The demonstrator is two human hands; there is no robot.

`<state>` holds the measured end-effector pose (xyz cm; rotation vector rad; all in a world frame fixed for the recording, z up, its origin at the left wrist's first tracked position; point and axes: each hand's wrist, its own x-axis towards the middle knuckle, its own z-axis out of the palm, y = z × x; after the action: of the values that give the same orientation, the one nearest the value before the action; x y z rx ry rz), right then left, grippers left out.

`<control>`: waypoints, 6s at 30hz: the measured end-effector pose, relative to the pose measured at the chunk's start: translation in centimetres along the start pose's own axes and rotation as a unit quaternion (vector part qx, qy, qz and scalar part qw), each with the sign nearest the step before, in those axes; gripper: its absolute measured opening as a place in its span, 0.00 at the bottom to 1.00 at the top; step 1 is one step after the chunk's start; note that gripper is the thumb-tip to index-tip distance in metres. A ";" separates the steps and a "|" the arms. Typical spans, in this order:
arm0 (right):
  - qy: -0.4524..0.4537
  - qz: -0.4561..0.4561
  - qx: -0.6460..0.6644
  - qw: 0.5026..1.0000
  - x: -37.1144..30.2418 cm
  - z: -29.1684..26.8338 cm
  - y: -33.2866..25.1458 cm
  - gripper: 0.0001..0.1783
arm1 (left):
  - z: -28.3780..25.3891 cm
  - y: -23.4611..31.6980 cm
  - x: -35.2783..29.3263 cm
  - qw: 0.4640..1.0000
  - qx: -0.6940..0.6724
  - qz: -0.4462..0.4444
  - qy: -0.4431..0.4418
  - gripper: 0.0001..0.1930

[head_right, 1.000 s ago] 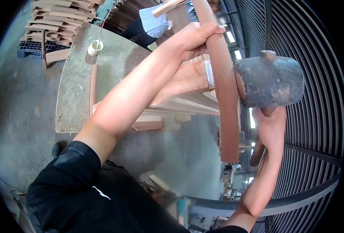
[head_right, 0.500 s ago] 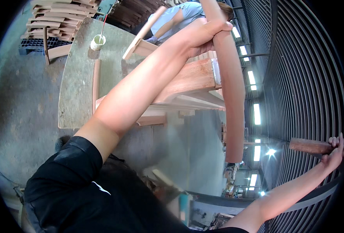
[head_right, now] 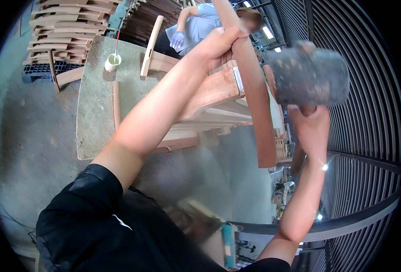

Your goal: The person assembles a wooden chair by fitting slats into the frame and securing them with a hammer. They repeatedly lift, position, and strike the wooden components to join them together.

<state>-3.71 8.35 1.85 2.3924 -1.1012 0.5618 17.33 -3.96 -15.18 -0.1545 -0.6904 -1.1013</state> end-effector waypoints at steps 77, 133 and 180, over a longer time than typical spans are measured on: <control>-0.413 0.351 0.810 0.227 -34.4 64.3 26.3 0.41 | 16.1 -28.5 -13.0 0.024 0.990 0.119 -0.072 0.20; -0.818 -0.277 0.472 -0.178 -64.5 -13.5 18.4 0.24 | 71.1 -77.3 -47.5 -0.649 0.316 0.383 0.577 0.26; -0.812 -0.486 0.321 -0.033 -94.1 -15.0 25.7 0.35 | 53.7 -96.7 -72.8 -0.684 -0.201 0.613 0.341 0.32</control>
<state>-82.79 58.12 -29.99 -0.9675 -0.7659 1.6619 -108.66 30.66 -36.34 0.3848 -1.8476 -2.1682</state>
